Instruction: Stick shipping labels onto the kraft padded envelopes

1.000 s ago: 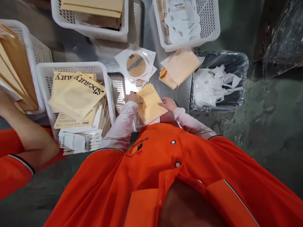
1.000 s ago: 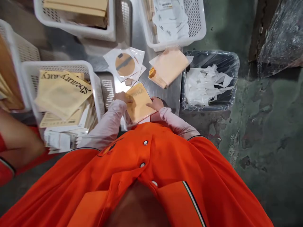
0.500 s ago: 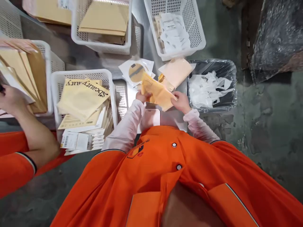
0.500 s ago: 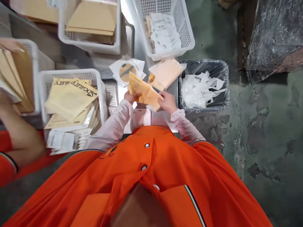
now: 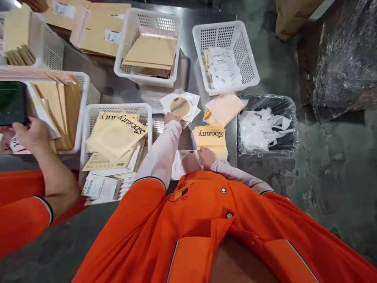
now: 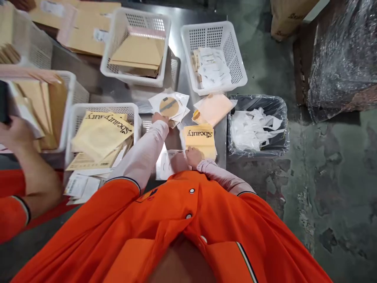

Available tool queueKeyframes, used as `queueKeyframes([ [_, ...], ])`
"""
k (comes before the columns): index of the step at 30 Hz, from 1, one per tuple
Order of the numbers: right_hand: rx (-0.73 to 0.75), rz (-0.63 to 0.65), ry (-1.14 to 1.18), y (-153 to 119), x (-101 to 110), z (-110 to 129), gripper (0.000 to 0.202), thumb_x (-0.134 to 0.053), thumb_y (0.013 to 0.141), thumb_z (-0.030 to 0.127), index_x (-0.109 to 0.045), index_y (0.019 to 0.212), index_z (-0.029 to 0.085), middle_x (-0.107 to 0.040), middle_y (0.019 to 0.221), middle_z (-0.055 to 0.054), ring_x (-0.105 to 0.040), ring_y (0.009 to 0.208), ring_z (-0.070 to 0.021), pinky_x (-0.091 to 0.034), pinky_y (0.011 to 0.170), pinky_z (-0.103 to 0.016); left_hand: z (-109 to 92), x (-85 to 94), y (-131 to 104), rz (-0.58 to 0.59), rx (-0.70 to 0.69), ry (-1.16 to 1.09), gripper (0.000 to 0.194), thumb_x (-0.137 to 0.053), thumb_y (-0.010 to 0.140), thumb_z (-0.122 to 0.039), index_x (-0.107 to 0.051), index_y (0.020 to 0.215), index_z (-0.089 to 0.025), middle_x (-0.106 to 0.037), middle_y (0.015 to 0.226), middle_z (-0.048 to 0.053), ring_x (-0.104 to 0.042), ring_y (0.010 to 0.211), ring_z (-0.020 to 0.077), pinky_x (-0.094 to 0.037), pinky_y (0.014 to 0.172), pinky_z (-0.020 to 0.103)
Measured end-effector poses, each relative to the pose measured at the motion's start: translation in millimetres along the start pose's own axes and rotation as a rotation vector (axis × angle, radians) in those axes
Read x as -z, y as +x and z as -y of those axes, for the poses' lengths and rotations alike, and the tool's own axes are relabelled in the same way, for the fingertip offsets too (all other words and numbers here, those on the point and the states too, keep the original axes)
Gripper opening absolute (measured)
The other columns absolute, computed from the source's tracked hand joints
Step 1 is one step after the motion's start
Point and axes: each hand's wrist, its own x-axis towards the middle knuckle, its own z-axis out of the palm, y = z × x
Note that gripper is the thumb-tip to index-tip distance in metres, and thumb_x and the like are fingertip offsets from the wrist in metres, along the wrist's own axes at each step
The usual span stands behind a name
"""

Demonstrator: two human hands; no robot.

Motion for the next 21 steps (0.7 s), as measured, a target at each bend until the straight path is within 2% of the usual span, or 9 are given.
queueKeyframes([
  [3,0.038,0.031,0.045,3,3,-7,0.046,-0.063,0.101,0.025,-0.065,0.143,0.007,-0.065,0.139,-0.023,-0.067,0.122,-0.0345,-0.054,0.102,-0.041,3,2.5,14,-0.137,0.144,0.124,0.039,-0.069,0.1,-0.021,-0.058,0.131,0.0,-0.058,0.145,0.029,-0.053,0.139,0.0354,-0.038,0.117,0.051],
  [6,0.084,0.041,0.119,4,13,-15,0.064,-0.066,0.103,0.041,-0.054,0.156,0.007,-0.063,0.144,-0.023,-0.066,0.127,-0.0343,-0.052,0.107,-0.042,16,-11.7,6,-0.023,0.12,0.168,0.025,-0.074,0.093,-0.022,-0.071,0.115,-0.012,-0.071,0.126,0.016,-0.064,0.125,0.0312,-0.047,0.11,0.041],
  [9,0.169,0.063,0.121,14,17,-12,0.058,-0.065,0.105,0.046,-0.059,0.151,0.011,-0.065,0.143,-0.021,-0.062,0.132,-0.0338,-0.048,0.113,-0.043,39,-25.8,-21,0.046,0.075,0.219,0.03,-0.078,0.083,-0.016,-0.076,0.113,-0.018,-0.073,0.123,0.011,-0.065,0.125,0.0311,-0.047,0.112,0.038],
  [12,0.24,0.056,0.008,30,14,4,0.076,-0.088,0.087,0.048,-0.059,0.148,0.011,-0.065,0.142,-0.023,-0.057,0.135,-0.0383,-0.046,0.113,-0.049,59,-26.8,-41,-0.033,0.087,0.298,0.048,-0.078,0.087,-0.024,-0.069,0.134,-0.016,-0.067,0.136,0.016,-0.059,0.134,0.0327,-0.043,0.118,0.038],
  [14,0.196,0.078,-0.066,39,12,16,0.091,-0.1,0.073,0.044,-0.059,0.147,0.008,-0.065,0.139,-0.025,-0.058,0.132,-0.0399,-0.047,0.109,-0.05,66,-21.2,-42,-0.069,0.162,0.316,0.063,-0.081,0.088,-0.034,-0.061,0.144,-0.012,-0.063,0.141,0.02,-0.058,0.137,0.0345,-0.044,0.118,0.039],
  [15,0.165,0.098,-0.086,42,11,20,0.087,-0.1,0.073,0.041,-0.061,0.143,0.008,-0.067,0.136,-0.025,-0.06,0.129,-0.0392,-0.047,0.108,-0.048,67,-17.3,-39,-0.079,0.204,0.313,0.069,-0.082,0.087,-0.038,-0.058,0.146,-0.011,-0.061,0.143,0.022,-0.058,0.138,0.0355,-0.044,0.117,0.04],
  [17,0.147,0.121,-0.082,46,13,23,0.065,-0.093,0.084,0.038,-0.067,0.136,0.009,-0.069,0.132,-0.023,-0.063,0.126,-0.0367,-0.048,0.105,-0.044,65,-8.2,-29,-0.085,0.263,0.298,0.07,-0.082,0.089,-0.04,-0.056,0.146,-0.009,-0.061,0.145,0.025,-0.059,0.137,0.0366,-0.046,0.115,0.041],
  [19,0.176,0.105,-0.049,49,17,21,0.046,-0.084,0.093,0.036,-0.071,0.13,0.012,-0.069,0.134,-0.021,-0.064,0.127,-0.0348,-0.047,0.104,-0.043,61,1.9,-20,-0.066,0.272,0.278,0.06,-0.076,0.093,-0.039,-0.059,0.142,-0.008,-0.064,0.142,0.024,-0.062,0.133,0.0353,-0.047,0.113,0.04],
  [21,0.199,0.087,0.008,53,22,17,0.041,-0.081,0.096,0.035,-0.072,0.131,0.016,-0.07,0.136,-0.017,-0.066,0.126,-0.0324,-0.047,0.104,-0.041,57,11.3,-15,-0.029,0.25,0.264,0.047,-0.069,0.1,-0.037,-0.064,0.136,-0.007,-0.069,0.136,0.022,-0.064,0.129,0.032,-0.048,0.11,0.038],
])
